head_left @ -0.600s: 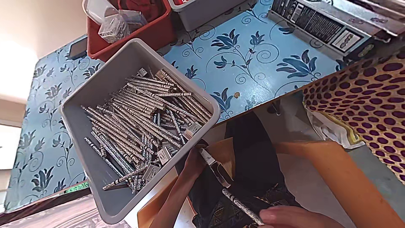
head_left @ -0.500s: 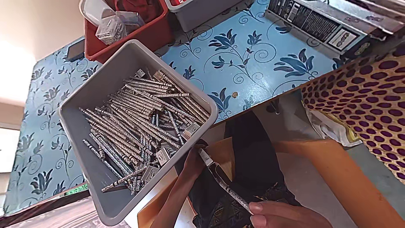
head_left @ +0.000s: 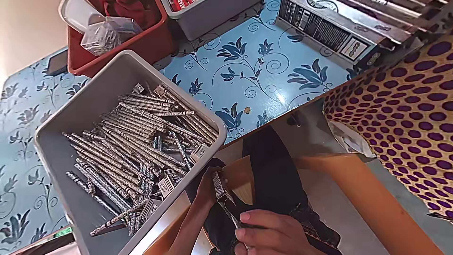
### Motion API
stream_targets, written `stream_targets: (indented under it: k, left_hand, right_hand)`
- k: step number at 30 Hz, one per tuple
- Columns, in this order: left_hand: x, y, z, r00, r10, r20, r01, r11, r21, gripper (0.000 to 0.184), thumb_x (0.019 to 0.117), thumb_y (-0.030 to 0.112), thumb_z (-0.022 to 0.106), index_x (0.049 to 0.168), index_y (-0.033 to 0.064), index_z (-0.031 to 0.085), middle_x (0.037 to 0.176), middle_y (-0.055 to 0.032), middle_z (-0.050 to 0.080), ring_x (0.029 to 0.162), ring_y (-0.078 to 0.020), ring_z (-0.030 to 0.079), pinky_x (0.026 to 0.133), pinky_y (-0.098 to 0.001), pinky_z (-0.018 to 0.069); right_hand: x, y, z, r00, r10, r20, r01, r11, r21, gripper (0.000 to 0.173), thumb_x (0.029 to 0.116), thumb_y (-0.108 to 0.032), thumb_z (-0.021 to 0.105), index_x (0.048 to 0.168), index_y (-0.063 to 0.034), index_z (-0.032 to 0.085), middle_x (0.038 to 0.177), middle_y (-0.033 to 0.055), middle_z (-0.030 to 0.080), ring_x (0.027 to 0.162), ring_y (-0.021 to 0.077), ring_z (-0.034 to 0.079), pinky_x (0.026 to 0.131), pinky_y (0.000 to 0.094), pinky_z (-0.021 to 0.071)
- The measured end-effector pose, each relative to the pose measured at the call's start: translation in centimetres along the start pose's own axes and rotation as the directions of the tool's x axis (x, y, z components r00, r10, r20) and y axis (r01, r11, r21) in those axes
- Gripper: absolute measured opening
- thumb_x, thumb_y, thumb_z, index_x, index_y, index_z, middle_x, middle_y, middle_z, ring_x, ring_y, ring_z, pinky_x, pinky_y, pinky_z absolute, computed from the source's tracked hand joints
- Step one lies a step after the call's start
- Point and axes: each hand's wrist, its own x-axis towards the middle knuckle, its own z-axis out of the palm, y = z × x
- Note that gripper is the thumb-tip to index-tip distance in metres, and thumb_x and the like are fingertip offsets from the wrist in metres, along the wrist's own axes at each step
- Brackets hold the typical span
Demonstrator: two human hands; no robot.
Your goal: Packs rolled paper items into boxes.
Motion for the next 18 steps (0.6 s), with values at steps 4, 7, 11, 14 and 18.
stream_targets:
  k: [4, 7, 11, 14, 18]
  left_hand:
    - [-0.3, 0.2, 0.4, 0.999, -0.019, -0.027, 0.019, 0.999, 0.030, 0.027, 0.1078, 0.016, 0.034, 0.090, 0.0073, 0.052, 0.066, -0.0038, 0.061, 0.051, -0.0099, 0.062, 0.046, -0.0208, 0.0532]
    - [0.0, 0.0, 0.0, 1.000, -0.011, -0.014, 0.011, 1.000, 0.016, 0.028, 0.1084, 0.016, 0.033, 0.091, 0.0069, 0.053, 0.068, -0.0048, 0.062, 0.054, -0.0115, 0.064, 0.047, -0.0216, 0.0540]
    - [0.1, 0.0, -0.2, 1.000, -0.002, 0.004, 0.002, 1.000, 0.025, 0.029, 0.1084, 0.016, 0.035, 0.089, 0.0071, 0.054, 0.067, -0.0046, 0.062, 0.054, -0.0114, 0.064, 0.047, -0.0220, 0.0542]
    - [-0.1, 0.0, 0.0, 1.000, 0.008, 0.013, -0.008, 1.000, 0.015, 0.030, 0.1088, 0.015, 0.034, 0.088, 0.0075, 0.054, 0.066, -0.0043, 0.062, 0.054, -0.0112, 0.064, 0.048, -0.0217, 0.0541]
    - [-0.4, -0.1, 0.1, 0.999, 0.025, 0.030, -0.025, 1.000, -0.002, 0.027, 0.1087, 0.012, 0.034, 0.091, 0.0065, 0.054, 0.067, -0.0035, 0.062, 0.054, -0.0102, 0.063, 0.049, -0.0214, 0.0543]
  right_hand:
    - [0.0, 0.5, 1.2, 0.996, 0.089, -0.008, -0.089, 0.990, -0.110, 0.013, 0.1036, -0.023, 0.062, 0.105, -0.0110, 0.056, 0.101, 0.0025, 0.069, 0.112, 0.0149, 0.067, 0.104, 0.0247, 0.0516]
    - [0.1, -0.2, 0.6, 0.993, 0.113, -0.018, -0.113, 0.992, -0.057, 0.021, 0.1033, -0.028, 0.063, 0.115, -0.0143, 0.052, 0.117, 0.0020, 0.064, 0.117, 0.0118, 0.064, 0.102, 0.0228, 0.0510]
    - [0.3, -0.7, -0.7, 0.998, 0.067, 0.001, -0.067, 0.997, 0.032, 0.014, 0.1036, -0.021, 0.061, 0.115, -0.0132, 0.057, 0.112, 0.0028, 0.061, 0.112, 0.0117, 0.062, 0.100, 0.0226, 0.0503]
    - [0.5, -0.3, -0.7, 0.997, 0.057, 0.052, -0.056, 0.998, -0.022, 0.010, 0.1030, -0.017, 0.059, 0.113, -0.0150, 0.058, 0.113, 0.0029, 0.060, 0.112, 0.0132, 0.061, 0.101, 0.0234, 0.0492]
    - [0.6, 0.3, 0.2, 0.980, 0.167, 0.109, -0.145, 0.971, -0.189, 0.011, 0.1015, -0.025, 0.064, 0.112, -0.0208, 0.066, 0.122, 0.0038, 0.059, 0.123, 0.0115, 0.057, 0.107, 0.0205, 0.0451]
